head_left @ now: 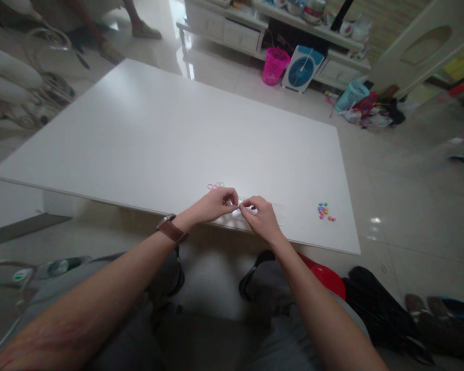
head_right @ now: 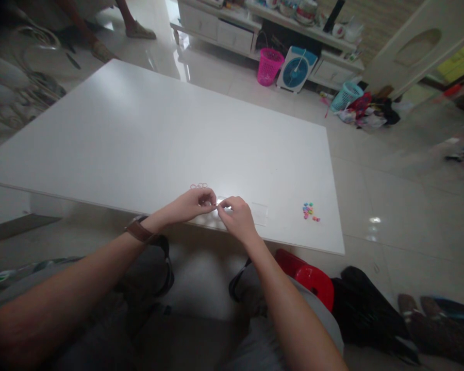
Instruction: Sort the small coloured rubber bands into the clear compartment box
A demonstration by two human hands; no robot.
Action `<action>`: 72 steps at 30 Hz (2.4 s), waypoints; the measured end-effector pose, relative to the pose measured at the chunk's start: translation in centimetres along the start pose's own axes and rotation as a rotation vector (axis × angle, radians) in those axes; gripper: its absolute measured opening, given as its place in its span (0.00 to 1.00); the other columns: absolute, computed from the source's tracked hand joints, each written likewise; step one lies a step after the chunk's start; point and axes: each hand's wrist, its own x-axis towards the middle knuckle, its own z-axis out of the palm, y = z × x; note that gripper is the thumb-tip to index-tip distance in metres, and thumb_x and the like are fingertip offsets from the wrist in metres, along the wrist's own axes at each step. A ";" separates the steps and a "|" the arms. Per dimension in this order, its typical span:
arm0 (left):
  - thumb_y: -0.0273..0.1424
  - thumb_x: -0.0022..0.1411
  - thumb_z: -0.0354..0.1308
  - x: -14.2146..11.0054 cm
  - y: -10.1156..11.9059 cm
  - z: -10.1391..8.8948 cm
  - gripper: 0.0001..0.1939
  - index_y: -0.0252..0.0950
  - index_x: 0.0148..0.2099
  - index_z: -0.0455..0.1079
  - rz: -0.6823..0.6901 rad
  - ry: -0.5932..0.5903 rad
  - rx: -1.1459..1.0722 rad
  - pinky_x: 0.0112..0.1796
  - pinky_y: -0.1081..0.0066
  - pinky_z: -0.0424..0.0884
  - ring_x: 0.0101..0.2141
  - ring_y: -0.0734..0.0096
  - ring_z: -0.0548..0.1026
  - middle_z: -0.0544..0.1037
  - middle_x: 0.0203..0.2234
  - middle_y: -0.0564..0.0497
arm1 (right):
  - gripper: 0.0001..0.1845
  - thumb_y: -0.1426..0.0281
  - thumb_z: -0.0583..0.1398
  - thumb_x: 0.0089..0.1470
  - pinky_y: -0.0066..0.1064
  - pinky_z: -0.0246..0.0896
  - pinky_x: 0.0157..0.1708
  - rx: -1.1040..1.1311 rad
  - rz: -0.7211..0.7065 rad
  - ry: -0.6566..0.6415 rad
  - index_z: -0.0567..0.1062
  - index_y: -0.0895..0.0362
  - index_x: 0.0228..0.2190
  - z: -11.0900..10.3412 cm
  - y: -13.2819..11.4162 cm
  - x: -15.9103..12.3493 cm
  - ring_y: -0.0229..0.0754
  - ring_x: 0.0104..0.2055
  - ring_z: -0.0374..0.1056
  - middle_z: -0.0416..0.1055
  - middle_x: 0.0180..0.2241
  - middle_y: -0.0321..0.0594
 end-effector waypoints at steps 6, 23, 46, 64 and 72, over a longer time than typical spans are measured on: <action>0.29 0.59 0.59 -0.2 0.3 0.7 0.04 0.35 0.37 0.71 0.031 0.080 0.032 0.31 0.73 0.66 0.29 0.74 0.72 0.75 0.27 0.53 | 0.06 0.70 0.61 0.58 0.33 0.63 0.38 0.004 0.023 0.009 0.76 0.55 0.28 0.0 0.0 0.0 0.42 0.36 0.69 0.76 0.31 0.38; 0.31 0.61 0.61 0.0 0.6 0.9 0.07 0.34 0.37 0.79 -0.033 0.145 -0.012 0.32 0.72 0.70 0.29 0.71 0.77 0.82 0.28 0.49 | 0.11 0.61 0.65 0.58 0.33 0.64 0.36 0.099 0.084 0.036 0.82 0.54 0.29 -0.2 0.0 0.0 0.41 0.32 0.71 0.79 0.30 0.38; 0.40 0.59 0.65 0.4 -0.6 0.9 0.13 0.34 0.34 0.73 -0.082 -0.001 -0.265 0.30 0.72 0.69 0.28 0.71 0.77 0.79 0.26 0.49 | 0.05 0.70 0.64 0.54 0.30 0.64 0.32 0.112 0.105 0.094 0.78 0.56 0.27 -0.3 -0.2 0.1 0.38 0.29 0.69 0.76 0.28 0.36; 0.26 0.55 0.60 0.0 -1.0 -2.9 0.04 0.33 0.32 0.77 -0.285 0.150 0.277 0.34 0.71 0.67 0.30 0.68 0.75 0.80 0.28 0.48 | 0.05 0.71 0.62 0.55 0.30 0.62 0.34 0.012 0.096 0.113 0.77 0.56 0.27 -0.6 -0.1 0.0 0.37 0.29 0.69 0.75 0.29 0.35; 0.27 0.58 0.56 -0.6 -2.4 -0.8 0.07 0.35 0.35 0.77 -0.282 0.101 0.564 0.36 0.69 0.67 0.33 0.64 0.76 0.81 0.32 0.44 | 0.05 0.72 0.62 0.54 0.30 0.62 0.35 -0.016 0.091 0.098 0.77 0.56 0.27 -0.6 -0.2 0.0 0.38 0.29 0.69 0.75 0.29 0.35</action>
